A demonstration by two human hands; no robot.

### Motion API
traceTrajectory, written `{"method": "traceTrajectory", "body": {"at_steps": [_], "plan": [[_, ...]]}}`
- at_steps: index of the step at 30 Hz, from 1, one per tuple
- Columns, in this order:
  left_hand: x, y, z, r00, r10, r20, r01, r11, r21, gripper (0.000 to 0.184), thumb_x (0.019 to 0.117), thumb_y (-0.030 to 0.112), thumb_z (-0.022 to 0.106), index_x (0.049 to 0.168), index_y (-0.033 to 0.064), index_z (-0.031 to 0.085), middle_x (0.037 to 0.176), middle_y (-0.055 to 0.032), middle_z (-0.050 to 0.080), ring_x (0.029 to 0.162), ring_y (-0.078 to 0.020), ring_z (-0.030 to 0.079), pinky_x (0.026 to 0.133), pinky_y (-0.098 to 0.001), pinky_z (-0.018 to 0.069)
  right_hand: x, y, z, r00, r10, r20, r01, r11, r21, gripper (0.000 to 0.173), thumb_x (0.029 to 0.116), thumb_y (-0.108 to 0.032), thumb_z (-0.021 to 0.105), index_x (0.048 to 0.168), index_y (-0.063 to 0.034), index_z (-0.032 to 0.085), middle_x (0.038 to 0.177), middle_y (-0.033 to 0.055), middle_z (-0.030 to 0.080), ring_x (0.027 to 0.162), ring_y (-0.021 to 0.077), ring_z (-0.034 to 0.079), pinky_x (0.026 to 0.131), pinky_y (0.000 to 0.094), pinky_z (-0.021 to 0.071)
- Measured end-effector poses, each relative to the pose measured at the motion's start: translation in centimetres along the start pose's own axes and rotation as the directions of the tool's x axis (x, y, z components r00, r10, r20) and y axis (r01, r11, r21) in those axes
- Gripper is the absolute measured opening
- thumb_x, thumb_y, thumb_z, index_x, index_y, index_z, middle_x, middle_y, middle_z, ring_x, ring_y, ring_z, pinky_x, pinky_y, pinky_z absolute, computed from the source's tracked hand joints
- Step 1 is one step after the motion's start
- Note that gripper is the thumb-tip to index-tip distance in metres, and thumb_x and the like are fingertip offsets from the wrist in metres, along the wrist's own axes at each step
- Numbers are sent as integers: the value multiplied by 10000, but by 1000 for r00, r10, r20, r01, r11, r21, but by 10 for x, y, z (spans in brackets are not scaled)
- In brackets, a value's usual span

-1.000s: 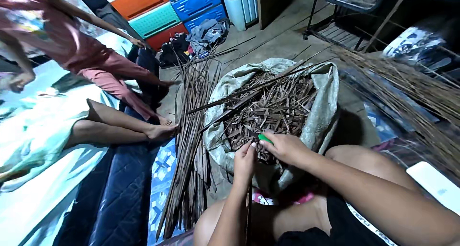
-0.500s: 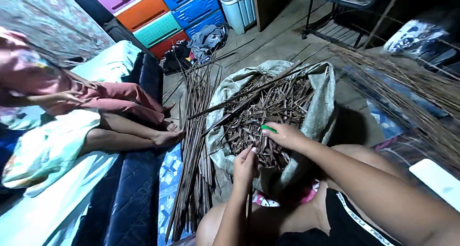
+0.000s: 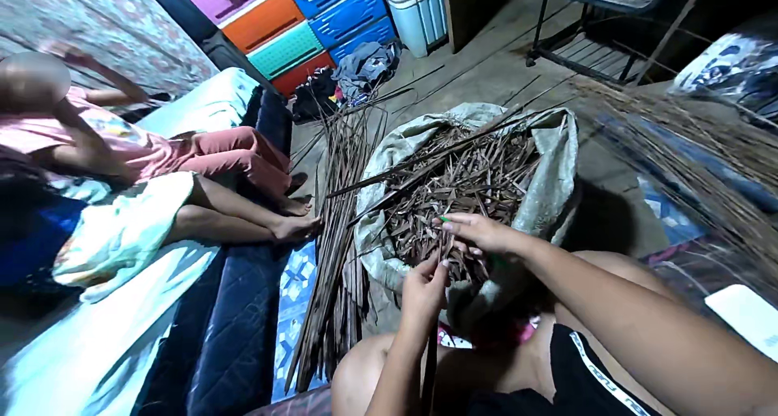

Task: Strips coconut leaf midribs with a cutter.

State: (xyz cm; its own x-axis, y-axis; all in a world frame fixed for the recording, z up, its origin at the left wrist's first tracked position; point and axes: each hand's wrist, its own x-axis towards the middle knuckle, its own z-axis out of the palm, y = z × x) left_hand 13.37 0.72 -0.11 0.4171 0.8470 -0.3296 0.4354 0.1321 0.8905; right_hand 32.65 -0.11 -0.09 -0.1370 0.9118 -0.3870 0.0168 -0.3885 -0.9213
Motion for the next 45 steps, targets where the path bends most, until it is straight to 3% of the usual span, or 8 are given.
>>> {"method": "traceTrajectory", "body": {"at_steps": [3,6,9,12,19,24,35,45], "plan": [[0,-7,2,999,32,-17,-30,995,100,335,1074,183,541,1333,2,653,700,5,615,490,-34,518,473,-217,468,5,6,-1,994,-46,-99,23,975,-220,464,1124,-339,436,1507,-80,479,948,64,605,700,104,540,658,273,471],[7,-15,2,997,37,-71,-22,978,207,338,1089,209,510,1319,21,671,730,-22,626,532,-65,531,516,-254,481,2,12,3,998,-46,-48,18,878,-479,542,1112,-397,446,1564,-98,431,1360,249,623,1210,391,634,1052,612,456],[16,-23,-4,993,52,-109,-5,920,392,348,1087,212,484,1234,1,718,919,-144,726,799,-221,670,784,-445,542,-9,10,22,997,65,48,-20,770,-638,517,1120,-378,422,1581,-143,412,1312,263,647,1216,448,626,1035,671,443],[23,-29,-9,993,30,-117,32,869,495,353,1069,201,452,940,6,717,810,-138,663,797,-282,653,757,-516,515,-11,10,42,985,164,56,-74,693,-717,503,1128,-342,410,1589,-144,381,1302,261,650,1221,448,626,1035,648,456],[24,-25,-14,993,16,-115,46,856,515,359,1086,199,429,1024,-14,711,917,-175,684,891,-307,668,825,-519,516,-3,8,71,977,172,-126,-200,536,-820,470,1120,-213,384,1575,-98,366,1299,265,644,1180,462,651,967,622,513],[24,-25,-11,996,45,-83,4,861,509,410,1108,245,431,1419,51,615,1238,-197,710,1165,-333,678,1038,-530,487,18,7,61,943,180,-280,-333,482,-811,453,1115,-180,374,1554,-69,376,1302,274,641,1186,469,649,959,627,513],[23,-28,-10,990,84,-111,-14,853,522,372,1089,189,419,1177,-14,717,1020,-197,720,973,-327,695,883,-535,529,-6,8,67,974,187,-128,-216,604,-767,413,1110,-203,395,1501,-85,452,1238,259,670,1157,446,661,962,622,508],[17,-26,-7,987,113,-113,-33,837,547,395,1092,217,446,1401,61,637,1152,-200,730,1060,-343,707,957,-542,525,12,1,42,936,130,-326,-342,555,-759,406,1110,-204,392,1487,-67,457,1270,268,657,1184,462,649,966,634,502]]}}
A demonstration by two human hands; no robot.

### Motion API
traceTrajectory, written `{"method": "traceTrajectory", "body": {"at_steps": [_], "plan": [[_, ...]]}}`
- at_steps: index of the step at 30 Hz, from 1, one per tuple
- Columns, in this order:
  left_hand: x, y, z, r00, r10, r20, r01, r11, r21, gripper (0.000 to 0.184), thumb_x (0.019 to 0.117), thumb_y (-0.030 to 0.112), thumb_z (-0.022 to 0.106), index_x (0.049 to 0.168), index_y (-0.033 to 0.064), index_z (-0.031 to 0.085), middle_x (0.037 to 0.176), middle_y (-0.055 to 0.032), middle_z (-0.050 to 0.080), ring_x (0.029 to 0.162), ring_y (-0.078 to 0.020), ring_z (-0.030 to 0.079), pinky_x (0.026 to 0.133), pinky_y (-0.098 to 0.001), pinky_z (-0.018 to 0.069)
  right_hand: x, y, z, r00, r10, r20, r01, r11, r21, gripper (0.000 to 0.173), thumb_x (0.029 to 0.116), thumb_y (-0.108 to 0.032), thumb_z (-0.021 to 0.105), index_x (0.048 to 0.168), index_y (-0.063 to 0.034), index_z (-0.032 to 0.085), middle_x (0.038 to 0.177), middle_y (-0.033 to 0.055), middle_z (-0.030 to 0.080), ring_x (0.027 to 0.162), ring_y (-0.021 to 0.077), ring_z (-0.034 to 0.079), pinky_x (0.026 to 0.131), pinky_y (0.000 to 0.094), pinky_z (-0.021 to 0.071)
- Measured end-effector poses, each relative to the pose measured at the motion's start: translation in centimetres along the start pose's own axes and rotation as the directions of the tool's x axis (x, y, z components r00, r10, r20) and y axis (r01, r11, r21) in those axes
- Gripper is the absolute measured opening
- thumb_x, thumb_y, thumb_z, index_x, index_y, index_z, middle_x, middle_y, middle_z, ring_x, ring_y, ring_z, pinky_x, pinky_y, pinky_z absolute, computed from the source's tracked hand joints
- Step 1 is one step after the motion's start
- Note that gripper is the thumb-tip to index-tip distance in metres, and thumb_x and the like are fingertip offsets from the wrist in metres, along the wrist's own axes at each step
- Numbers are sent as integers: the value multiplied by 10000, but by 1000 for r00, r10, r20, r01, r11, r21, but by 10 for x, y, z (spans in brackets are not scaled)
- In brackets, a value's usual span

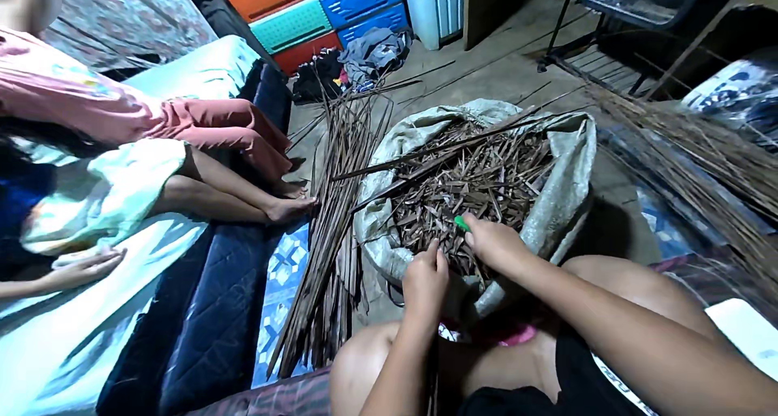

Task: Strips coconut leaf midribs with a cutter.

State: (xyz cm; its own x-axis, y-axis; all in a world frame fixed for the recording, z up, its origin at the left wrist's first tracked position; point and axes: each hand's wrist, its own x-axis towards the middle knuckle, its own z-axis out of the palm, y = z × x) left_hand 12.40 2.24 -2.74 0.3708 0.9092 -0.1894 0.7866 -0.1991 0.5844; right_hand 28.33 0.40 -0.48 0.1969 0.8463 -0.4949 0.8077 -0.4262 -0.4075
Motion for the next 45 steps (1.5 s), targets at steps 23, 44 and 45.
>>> {"method": "traceTrajectory", "body": {"at_steps": [23,44,45], "plan": [[-5,0,-4,994,-34,106,59,969,-241,366,1095,239,487,1345,43,667,962,-125,723,736,-179,642,724,-385,540,10,17,7,976,-197,-97,219,901,375,396,1099,-313,464,1347,-34,596,1103,228,685,1021,374,668,915,595,504],[-3,-4,-2,1000,7,-18,-8,997,-82,382,1090,220,465,1365,43,662,1142,-194,735,1065,-322,706,968,-528,519,1,-1,-5,999,21,-44,-22,1000,-22,379,1116,-279,383,1380,-46,524,1213,254,678,1156,443,666,926,622,516],[-3,-4,-2,1000,2,-17,-3,997,-79,383,1089,221,465,1369,46,660,1145,-193,734,1066,-322,705,968,-527,519,-5,-3,-2,1000,-18,-25,18,1000,3,376,1113,-288,390,1358,-45,539,1186,252,684,1134,442,672,915,627,517]]}}
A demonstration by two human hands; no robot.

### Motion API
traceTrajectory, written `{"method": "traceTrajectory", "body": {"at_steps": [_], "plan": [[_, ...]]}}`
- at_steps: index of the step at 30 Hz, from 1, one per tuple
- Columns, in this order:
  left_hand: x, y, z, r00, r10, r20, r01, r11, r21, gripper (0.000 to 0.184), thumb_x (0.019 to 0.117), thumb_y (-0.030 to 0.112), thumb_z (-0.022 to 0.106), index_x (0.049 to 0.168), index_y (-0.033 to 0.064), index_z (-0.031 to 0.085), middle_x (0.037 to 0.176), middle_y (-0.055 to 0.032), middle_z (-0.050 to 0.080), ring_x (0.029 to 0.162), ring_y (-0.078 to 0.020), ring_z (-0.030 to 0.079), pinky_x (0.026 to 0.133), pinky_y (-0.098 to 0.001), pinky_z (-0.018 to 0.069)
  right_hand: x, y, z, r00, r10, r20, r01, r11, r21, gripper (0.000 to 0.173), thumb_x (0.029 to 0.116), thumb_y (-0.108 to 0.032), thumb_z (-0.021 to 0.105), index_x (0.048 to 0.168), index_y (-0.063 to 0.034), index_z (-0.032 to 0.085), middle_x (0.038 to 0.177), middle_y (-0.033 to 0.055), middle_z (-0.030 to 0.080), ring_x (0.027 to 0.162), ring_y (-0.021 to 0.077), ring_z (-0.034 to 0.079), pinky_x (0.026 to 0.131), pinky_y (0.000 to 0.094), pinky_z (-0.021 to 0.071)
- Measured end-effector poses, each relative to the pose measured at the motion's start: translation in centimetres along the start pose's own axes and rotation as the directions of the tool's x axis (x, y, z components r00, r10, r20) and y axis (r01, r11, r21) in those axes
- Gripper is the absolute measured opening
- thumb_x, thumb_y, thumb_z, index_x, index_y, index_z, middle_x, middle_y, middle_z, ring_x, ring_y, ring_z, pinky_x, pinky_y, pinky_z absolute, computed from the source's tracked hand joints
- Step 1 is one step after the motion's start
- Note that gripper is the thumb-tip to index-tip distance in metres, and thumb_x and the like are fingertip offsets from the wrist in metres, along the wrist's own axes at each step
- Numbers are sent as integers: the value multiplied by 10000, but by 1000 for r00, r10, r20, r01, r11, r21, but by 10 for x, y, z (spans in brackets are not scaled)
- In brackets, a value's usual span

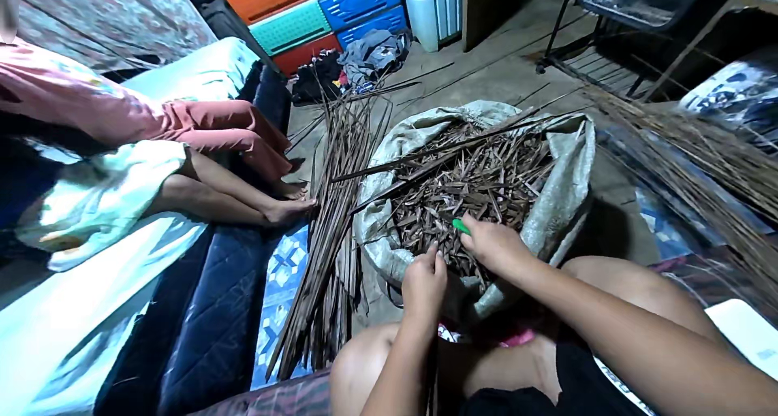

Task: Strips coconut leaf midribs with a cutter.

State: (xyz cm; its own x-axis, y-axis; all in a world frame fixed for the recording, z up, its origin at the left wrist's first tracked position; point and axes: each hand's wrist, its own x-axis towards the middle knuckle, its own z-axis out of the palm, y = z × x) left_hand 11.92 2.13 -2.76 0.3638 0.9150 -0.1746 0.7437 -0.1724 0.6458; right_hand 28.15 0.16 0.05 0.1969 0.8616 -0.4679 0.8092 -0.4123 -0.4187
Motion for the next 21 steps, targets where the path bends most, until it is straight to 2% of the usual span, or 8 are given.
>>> {"method": "traceTrajectory", "body": {"at_steps": [3,5,10,13,15,17,19,21], "plan": [[1,2,-2,1000,-23,17,22,999,36,389,1092,226,457,1361,33,662,1162,-199,729,1093,-333,701,981,-540,518,-19,-5,9,990,-104,97,100,994,48,359,1111,-288,399,1319,-42,558,1122,242,689,1090,430,677,898,619,518],[1,4,-2,999,-29,18,28,998,61,371,1089,209,450,1283,8,694,1086,-200,723,1023,-338,696,921,-546,524,-25,-6,12,984,-123,128,120,992,30,346,1110,-275,401,1309,-39,557,1123,241,690,1093,427,679,900,612,521],[-3,5,-1,1000,20,-19,-19,999,50,381,1089,211,464,1372,46,659,1133,-200,738,1059,-340,709,960,-542,522,-3,1,4,1000,8,23,-7,999,-40,388,1117,-266,390,1400,-36,521,1214,267,678,1161,460,660,942,632,509],[-6,6,-1,998,50,-39,-50,999,17,369,1083,203,478,1347,35,675,1112,-200,744,1045,-330,715,956,-530,525,15,16,-5,999,45,-23,-42,993,113,403,1118,-296,385,1401,-46,526,1226,258,670,1173,435,653,961,632,493],[-6,5,0,997,61,-37,-62,998,-16,355,1078,199,499,1328,32,687,1097,-195,747,1028,-321,716,951,-518,526,20,22,-1,998,-37,-50,53,930,365,398,1120,-324,432,1302,-4,584,1104,237,660,1026,370,647,913,564,492],[-6,5,1,998,64,-6,-64,996,-67,349,1069,193,520,1319,18,688,1093,-195,748,1001,-306,719,940,-502,531,21,21,11,992,-116,-54,126,807,577,359,1106,-306,491,1204,20,605,964,145,598,840,221,560,803,422,469],[-7,7,1,997,43,64,-34,991,-126,356,1070,204,527,1338,19,671,1046,-172,743,861,-246,701,833,-447,554,19,16,15,991,-131,9,88,712,697,306,1099,-248,513,1229,17,598,912,86,560,747,141,508,717,331,455],[-8,9,2,991,15,134,7,987,-163,375,1075,222,525,1378,32,640,1015,-142,729,743,-187,655,730,-388,551,22,13,15,991,-105,79,5,631,776,254,1101,-215,499,1241,-16,570,790,21,486,580,87,440,539,257,404]]}}
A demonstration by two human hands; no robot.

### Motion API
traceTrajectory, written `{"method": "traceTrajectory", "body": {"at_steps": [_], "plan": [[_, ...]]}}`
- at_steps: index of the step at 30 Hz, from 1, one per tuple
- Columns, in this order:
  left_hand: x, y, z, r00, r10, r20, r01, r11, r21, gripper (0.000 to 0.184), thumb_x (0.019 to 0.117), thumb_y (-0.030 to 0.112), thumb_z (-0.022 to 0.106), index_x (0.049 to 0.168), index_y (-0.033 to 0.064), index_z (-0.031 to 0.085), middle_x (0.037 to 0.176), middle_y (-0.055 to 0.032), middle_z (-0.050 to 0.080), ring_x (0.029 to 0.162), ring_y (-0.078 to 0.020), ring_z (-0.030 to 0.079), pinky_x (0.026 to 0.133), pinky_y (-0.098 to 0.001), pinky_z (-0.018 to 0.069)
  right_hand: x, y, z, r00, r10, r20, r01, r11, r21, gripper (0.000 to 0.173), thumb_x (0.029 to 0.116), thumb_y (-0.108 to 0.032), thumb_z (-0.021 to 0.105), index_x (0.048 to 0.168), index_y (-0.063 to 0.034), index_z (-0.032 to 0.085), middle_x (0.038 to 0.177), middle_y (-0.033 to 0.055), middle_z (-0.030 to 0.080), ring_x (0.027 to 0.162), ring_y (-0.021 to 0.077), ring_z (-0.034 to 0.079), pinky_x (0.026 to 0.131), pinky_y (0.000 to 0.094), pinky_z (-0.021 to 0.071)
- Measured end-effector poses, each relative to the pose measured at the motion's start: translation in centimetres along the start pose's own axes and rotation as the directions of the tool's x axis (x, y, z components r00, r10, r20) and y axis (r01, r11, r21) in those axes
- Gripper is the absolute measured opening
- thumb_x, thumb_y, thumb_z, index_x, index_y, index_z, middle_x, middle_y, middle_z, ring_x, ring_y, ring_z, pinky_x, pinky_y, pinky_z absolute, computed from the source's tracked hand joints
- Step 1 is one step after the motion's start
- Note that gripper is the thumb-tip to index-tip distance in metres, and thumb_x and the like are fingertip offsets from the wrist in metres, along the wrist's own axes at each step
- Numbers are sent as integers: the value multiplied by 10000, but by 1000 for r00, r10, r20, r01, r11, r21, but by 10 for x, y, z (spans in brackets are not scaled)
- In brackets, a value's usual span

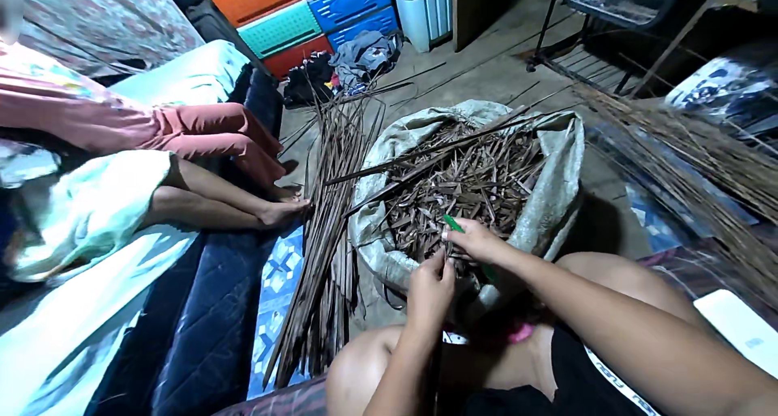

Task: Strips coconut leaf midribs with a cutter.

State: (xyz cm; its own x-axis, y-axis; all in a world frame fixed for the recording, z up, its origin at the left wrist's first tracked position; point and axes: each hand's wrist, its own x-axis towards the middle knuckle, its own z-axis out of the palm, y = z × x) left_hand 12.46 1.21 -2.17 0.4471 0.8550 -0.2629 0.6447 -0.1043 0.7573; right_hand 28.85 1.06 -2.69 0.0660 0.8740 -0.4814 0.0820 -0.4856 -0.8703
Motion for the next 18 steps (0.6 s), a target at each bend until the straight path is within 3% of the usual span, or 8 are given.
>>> {"method": "traceTrajectory", "body": {"at_steps": [3,6,8,10,11,13,16,18], "plan": [[0,0,-1,998,-49,29,50,998,-29,378,1082,230,516,1397,55,628,973,-119,721,673,-153,616,665,-354,530,10,2,-6,999,7,-52,-6,1000,14,248,1114,-242,462,1218,-38,558,740,-1,460,532,75,421,495,238,383],[3,-2,-3,999,-52,11,51,999,10,387,1100,227,470,1404,38,617,1027,-155,718,784,-209,654,766,-407,541,4,-4,-11,996,-62,-59,36,932,-362,340,1113,-263,449,1256,8,598,1019,193,631,908,295,610,847,495,488],[5,-5,-5,999,-36,-19,37,997,65,398,1102,227,456,1411,33,616,1137,-192,724,986,-289,699,930,-490,530,-16,-11,-4,999,-42,20,46,816,-576,357,1099,-286,448,1269,-14,603,1091,241,673,1039,400,661,905,611,498],[6,-7,-7,998,-37,-54,42,993,107,382,1095,211,449,1310,-9,676,1128,-204,722,1039,-322,697,957,-529,520,-38,-15,8,996,11,83,49,727,-685,353,1100,-288,434,1275,-24,589,1095,246,680,1064,427,668,897,629,506],[6,-6,-7,996,-41,-75,51,989,136,355,1081,192,444,1153,-25,715,1027,-189,710,959,-315,685,881,-530,524,-47,-17,13,994,45,99,41,690,-723,347,1101,-276,420,1283,-25,577,1109,245,682,1079,431,671,897,624,511],[6,-4,-10,995,-66,-75,78,983,169,353,1074,182,436,1013,-21,718,954,-166,690,890,-302,668,817,-527,521,-55,-19,19,992,85,89,13,646,-763,346,1106,-251,397,1313,-23,555,1145,247,682,1106,432,672,905,612,516],[5,-2,-9,994,-60,-93,77,980,182,365,1077,182,435,957,-24,711,930,-166,687,866,-298,668,798,-524,524,-55,-21,24,995,84,55,-7,609,-793,346,1111,-249,393,1332,-24,535,1174,245,680,1131,428,671,917,601,521],[5,-2,-9,993,-56,-104,75,978,196,369,1086,190,428,1002,-26,715,961,-174,690,891,-311,673,813,-532,525,-52,-22,27,996,75,39,-13,590,-808,352,1115,-251,401,1347,-18,527,1200,252,674,1148,433,667,927,599,522]]}}
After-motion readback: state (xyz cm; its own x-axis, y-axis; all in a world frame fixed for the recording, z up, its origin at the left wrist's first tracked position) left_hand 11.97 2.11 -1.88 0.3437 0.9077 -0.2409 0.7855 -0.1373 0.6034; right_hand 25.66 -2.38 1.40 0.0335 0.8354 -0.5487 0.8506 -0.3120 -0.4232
